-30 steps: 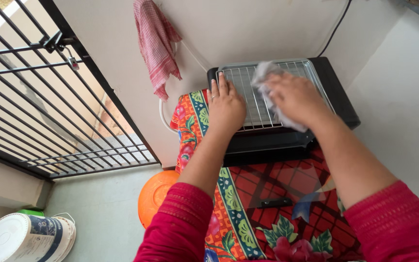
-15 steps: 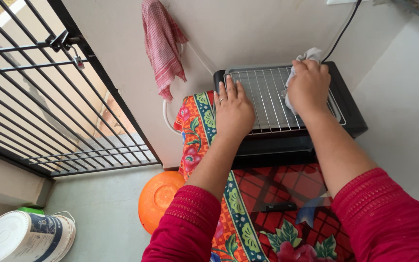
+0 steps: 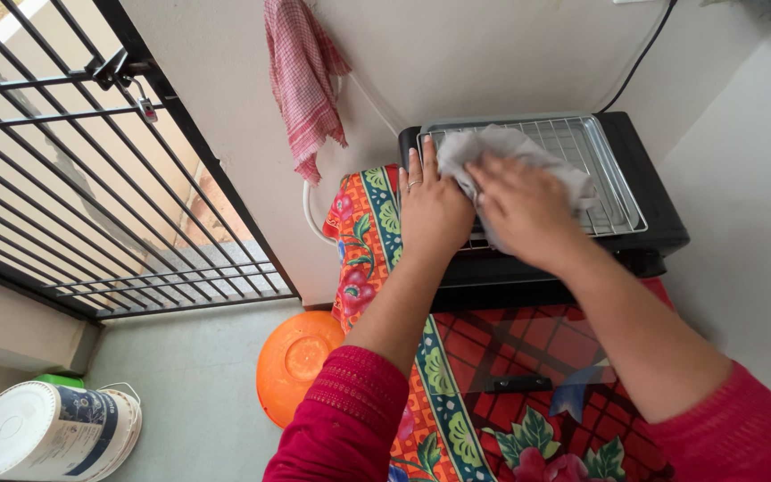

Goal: The person wipes the interior and exterior surfaces of a small black toaster oven using a cloth. They remove the wire rack and baking tray, wipe each component separately, and then place them back inside the appliance.

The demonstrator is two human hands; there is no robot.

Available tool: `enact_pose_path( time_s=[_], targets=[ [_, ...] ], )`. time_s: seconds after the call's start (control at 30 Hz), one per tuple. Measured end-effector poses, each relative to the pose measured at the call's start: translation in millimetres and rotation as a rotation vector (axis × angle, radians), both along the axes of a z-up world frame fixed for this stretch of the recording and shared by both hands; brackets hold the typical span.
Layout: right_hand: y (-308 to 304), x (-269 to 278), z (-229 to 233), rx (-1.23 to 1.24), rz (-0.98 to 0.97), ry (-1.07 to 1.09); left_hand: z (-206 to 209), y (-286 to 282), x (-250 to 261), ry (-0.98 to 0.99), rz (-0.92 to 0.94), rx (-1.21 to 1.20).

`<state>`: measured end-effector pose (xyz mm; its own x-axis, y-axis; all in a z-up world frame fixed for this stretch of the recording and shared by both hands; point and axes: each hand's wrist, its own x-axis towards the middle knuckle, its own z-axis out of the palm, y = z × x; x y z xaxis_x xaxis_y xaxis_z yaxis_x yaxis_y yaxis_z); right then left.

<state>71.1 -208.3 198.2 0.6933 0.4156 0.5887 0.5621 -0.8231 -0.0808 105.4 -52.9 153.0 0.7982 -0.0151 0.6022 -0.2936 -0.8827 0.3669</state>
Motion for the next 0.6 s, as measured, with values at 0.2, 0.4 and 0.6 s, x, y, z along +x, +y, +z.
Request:
enact_pose_path(
  time_s=[0.2, 0.4, 0.6],
  targets=[
    [7.3, 64.0, -21.3, -0.05, -0.106, 0.195, -3.9, -1.0, -2.6, -0.024, 0.005, -0.02],
    [23.0, 101.6, -6.1, -0.054, -0.129, 0.214, 1.3, -2.5, -1.9, -0.015, 0.025, -0.027],
    [3.3, 32.0, -1.5, -0.213, -0.027, 0.09, 6.2, -2.5, -7.1, 0.076, 0.083, 0.117]
  ],
)
